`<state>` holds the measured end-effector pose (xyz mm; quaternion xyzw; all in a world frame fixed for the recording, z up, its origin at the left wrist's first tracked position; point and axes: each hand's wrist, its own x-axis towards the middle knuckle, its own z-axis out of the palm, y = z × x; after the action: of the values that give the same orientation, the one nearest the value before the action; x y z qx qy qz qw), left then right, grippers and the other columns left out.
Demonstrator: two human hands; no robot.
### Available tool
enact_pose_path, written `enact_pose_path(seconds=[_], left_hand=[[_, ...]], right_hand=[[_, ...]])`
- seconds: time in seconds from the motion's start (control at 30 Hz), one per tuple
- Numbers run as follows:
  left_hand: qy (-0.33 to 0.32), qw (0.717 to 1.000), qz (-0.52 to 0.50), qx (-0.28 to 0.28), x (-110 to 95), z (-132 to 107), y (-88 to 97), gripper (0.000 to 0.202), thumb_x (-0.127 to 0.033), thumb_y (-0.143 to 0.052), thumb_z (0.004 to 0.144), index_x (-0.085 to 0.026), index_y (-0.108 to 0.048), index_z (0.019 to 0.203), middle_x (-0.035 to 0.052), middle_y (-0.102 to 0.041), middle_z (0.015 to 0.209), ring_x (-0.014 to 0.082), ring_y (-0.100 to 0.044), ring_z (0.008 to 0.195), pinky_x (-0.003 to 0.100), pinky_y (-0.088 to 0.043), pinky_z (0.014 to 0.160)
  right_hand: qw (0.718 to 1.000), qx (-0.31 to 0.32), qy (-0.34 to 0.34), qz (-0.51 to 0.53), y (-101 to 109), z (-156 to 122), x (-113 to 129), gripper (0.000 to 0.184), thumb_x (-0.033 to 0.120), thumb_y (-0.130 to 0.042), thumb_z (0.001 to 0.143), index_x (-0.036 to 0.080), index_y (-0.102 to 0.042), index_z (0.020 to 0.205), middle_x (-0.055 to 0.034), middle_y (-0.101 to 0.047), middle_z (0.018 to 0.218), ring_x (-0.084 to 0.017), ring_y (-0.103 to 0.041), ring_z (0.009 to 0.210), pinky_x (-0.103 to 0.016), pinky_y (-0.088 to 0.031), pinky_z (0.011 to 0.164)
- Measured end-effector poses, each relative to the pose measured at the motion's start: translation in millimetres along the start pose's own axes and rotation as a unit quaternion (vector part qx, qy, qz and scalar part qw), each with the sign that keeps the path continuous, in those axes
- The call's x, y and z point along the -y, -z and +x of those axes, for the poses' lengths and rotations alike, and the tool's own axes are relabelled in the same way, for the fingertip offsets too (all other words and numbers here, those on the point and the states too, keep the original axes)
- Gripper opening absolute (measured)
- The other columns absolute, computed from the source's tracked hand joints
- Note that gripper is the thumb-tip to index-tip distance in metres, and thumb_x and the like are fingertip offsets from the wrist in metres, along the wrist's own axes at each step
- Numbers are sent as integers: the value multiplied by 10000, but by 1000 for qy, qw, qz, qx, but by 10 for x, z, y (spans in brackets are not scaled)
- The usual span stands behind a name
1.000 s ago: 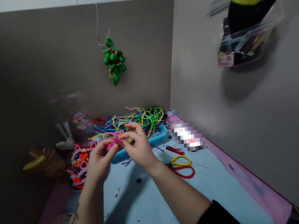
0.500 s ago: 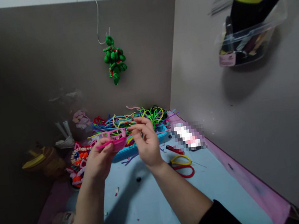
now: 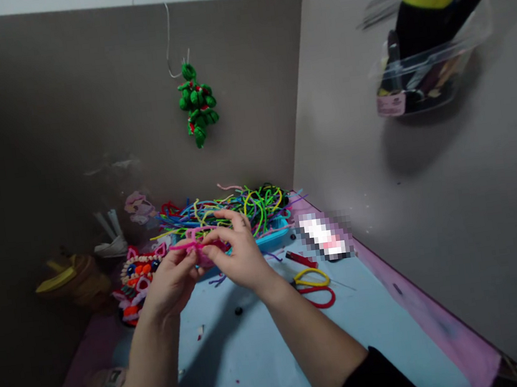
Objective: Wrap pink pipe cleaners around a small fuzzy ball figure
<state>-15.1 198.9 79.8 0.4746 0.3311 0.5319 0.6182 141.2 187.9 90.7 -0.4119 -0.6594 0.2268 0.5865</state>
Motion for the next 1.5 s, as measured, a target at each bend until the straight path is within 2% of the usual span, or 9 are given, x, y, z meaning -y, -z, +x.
enact_pose_path(seconds=[0.07, 0.17, 0.37, 0.5, 0.7, 0.97, 1.13, 1.3, 1.5], left_hand=[[-57, 996, 68, -7, 0, -4, 2, 366, -397, -806, 657, -188, -615, 888, 36, -643, 877, 143, -602, 745, 271, -511, 677], [-111, 979, 168, -10, -34, -28, 31, 338, -382, -766, 713, -188, -602, 937, 27, -622, 884, 142, -582, 771, 261, -487, 709], [-140, 942, 299, 50, -107, -88, 81, 196, -316, -687, 776, -200, -644, 928, 44, -641, 876, 174, -587, 782, 271, -467, 676], [-155, 919, 357, 61, -140, -121, 69, 200, -293, -649, 809, -214, -624, 990, 62, -657, 939, 193, -609, 825, 300, -479, 727], [-195, 893, 403, 53, -191, -180, 50, 385, -267, -652, 816, -232, -520, 1176, 101, -608, 1206, 221, -587, 1093, 340, -462, 905], [-176, 875, 444, 80, -217, -228, 50, 380, -288, -626, 853, -233, -486, 1202, 90, -608, 1214, 215, -610, 1048, 337, -480, 864], [-177, 879, 438, 73, -226, -227, 41, 397, -284, -637, 846, -240, -479, 1208, 79, -590, 1224, 206, -598, 1059, 345, -464, 895], [-206, 913, 352, -3, -187, -202, 24, 309, -286, -620, 859, -241, -495, 1138, 49, -606, 1070, 175, -602, 987, 299, -475, 825], [-210, 945, 245, -59, -186, -189, -68, 155, -263, -594, 869, -212, -533, 1002, 13, -626, 875, 128, -619, 806, 237, -482, 697]], right_hand=[[999, 6, -30, 38, -6, 17, -53, 64, 294, -695, 783, 249, -737, 767, -72, -535, 1245, -261, -472, 1248, -463, -317, 1092], [984, 17, -95, 150, -26, 45, -150, 209, 437, -731, 750, 230, -740, 723, -81, -570, 1200, -257, -502, 1225, -443, -352, 1065], [916, 44, -220, 333, -78, 67, -222, 380, 533, -867, 510, 200, -715, 616, -96, -651, 1163, -270, -533, 1211, -441, -355, 1049], [901, 60, -247, 351, -95, 63, -189, 403, 518, -887, 470, 187, -690, 588, -111, -657, 1184, -271, -531, 1223, -433, -378, 1020], [895, 86, -246, 361, -129, 38, -140, 347, 487, -859, 548, 190, -682, 585, -97, -688, 1100, -252, -540, 1197, -409, -415, 986], [866, 100, -279, 403, -171, 4, -121, 273, 377, -836, 566, 178, -738, 724, -88, -604, 1259, -234, -555, 1121, -351, -467, 895], [873, 78, -269, 399, -197, 7, -131, 180, 300, -810, 585, 166, -714, 659, -76, -545, 1329, -231, -538, 1134, -321, -457, 892], [874, 48, -260, 408, -163, 36, -140, 229, 349, -810, 592, 180, -721, 717, -75, -568, 1299, -247, -530, 1147, -365, -421, 961], [922, 39, -192, 334, -115, 38, -111, 189, 358, -780, 632, 186, -708, 661, -93, -591, 1263, -274, -386, 1336, -411, -296, 1100]])
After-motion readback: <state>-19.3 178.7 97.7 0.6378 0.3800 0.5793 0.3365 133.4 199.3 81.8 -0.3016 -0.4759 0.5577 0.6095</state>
